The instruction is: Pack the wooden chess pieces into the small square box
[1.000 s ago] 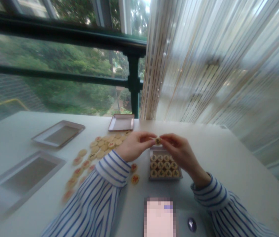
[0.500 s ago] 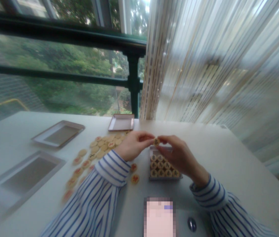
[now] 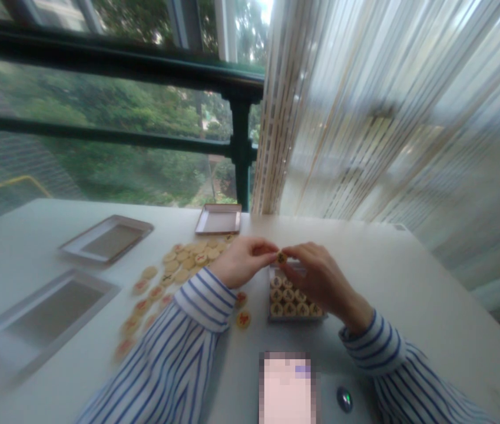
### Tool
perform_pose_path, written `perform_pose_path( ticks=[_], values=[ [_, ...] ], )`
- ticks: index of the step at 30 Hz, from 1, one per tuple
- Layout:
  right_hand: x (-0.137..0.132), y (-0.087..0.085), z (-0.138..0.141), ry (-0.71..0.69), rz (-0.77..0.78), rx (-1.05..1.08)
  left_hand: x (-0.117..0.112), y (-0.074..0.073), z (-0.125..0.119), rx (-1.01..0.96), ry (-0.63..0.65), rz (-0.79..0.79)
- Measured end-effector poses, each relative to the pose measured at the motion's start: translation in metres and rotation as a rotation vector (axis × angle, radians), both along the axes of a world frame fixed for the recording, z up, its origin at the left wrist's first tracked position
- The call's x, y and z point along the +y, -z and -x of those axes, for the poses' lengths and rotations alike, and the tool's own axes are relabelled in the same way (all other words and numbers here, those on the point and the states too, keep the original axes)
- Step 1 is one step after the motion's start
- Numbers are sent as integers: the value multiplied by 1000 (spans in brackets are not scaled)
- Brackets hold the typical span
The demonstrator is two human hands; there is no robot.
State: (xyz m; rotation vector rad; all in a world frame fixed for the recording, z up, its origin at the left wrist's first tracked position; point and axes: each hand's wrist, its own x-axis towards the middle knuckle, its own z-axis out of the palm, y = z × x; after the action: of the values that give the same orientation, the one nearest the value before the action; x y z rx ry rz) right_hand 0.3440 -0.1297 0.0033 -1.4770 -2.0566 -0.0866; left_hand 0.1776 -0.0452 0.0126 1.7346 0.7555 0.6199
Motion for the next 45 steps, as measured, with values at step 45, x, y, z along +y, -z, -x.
perform_pose_path(
  ticks=[45],
  values=[
    [22, 16, 1, 136, 407, -457, 11, 22, 7, 532, -87, -449]
  ],
)
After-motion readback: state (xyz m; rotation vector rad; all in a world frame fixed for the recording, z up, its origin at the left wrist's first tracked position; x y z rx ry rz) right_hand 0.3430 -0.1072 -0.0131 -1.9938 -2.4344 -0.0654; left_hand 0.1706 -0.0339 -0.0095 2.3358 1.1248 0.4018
